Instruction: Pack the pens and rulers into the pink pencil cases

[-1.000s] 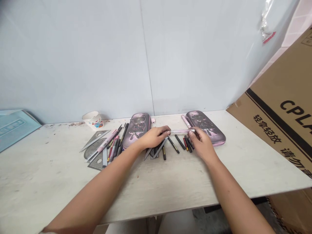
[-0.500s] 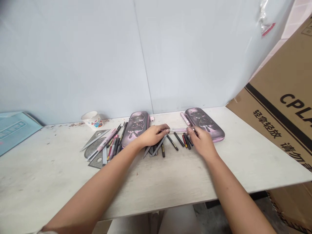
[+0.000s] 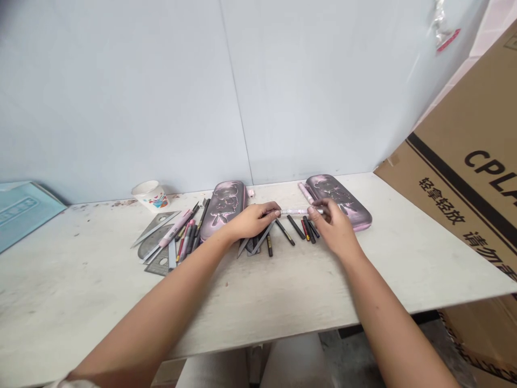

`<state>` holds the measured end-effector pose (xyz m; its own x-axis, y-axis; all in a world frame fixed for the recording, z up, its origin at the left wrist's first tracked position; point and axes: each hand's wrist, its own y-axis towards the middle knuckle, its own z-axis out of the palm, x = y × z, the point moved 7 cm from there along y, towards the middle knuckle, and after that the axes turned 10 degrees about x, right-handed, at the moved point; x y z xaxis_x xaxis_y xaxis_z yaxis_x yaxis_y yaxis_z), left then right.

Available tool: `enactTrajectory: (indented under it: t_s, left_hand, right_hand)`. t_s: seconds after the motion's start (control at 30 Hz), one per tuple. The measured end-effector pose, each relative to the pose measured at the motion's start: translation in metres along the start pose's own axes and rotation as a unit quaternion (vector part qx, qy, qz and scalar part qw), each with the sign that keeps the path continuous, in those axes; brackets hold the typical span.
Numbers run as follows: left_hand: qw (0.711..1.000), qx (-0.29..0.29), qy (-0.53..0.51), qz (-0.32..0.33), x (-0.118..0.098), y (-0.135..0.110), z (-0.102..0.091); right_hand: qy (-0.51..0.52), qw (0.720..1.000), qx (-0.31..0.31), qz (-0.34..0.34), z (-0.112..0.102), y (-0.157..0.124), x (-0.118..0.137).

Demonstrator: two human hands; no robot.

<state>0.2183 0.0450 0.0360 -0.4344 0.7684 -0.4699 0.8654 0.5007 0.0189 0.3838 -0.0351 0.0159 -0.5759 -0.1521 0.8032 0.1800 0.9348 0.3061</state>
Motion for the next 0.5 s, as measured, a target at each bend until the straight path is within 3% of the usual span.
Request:
enactTrajectory:
  t_s: [0.07, 0.2, 0.33, 0.5]
  left_hand:
    - [1.000, 0.001, -0.001, 0.000, 0.0000, 0.0004, 0.0002]
    - [1.000, 0.002, 0.001, -0.005, 0.0012, 0.0014, 0.0005]
    - [1.000, 0.008, 0.004, 0.001, 0.0003, 0.0020, 0.0009]
    - [1.000, 0.010, 0.001, -0.001, -0.0006, 0.0017, 0.0009]
  right_hand:
    - [-0.024, 0.999, 0.008, 0.028, 0.0007, -0.0001, -0.0031]
    - [0.022, 0.999, 0.004, -0.024, 0.0000, -0.0001, 0.0032]
    - [0.023, 0.999, 0.009, 0.035, 0.0007, -0.0009, -0.0026]
    - [0.046, 0.999, -0.005, 0.009, -0.0030, -0.0002, -0.0014]
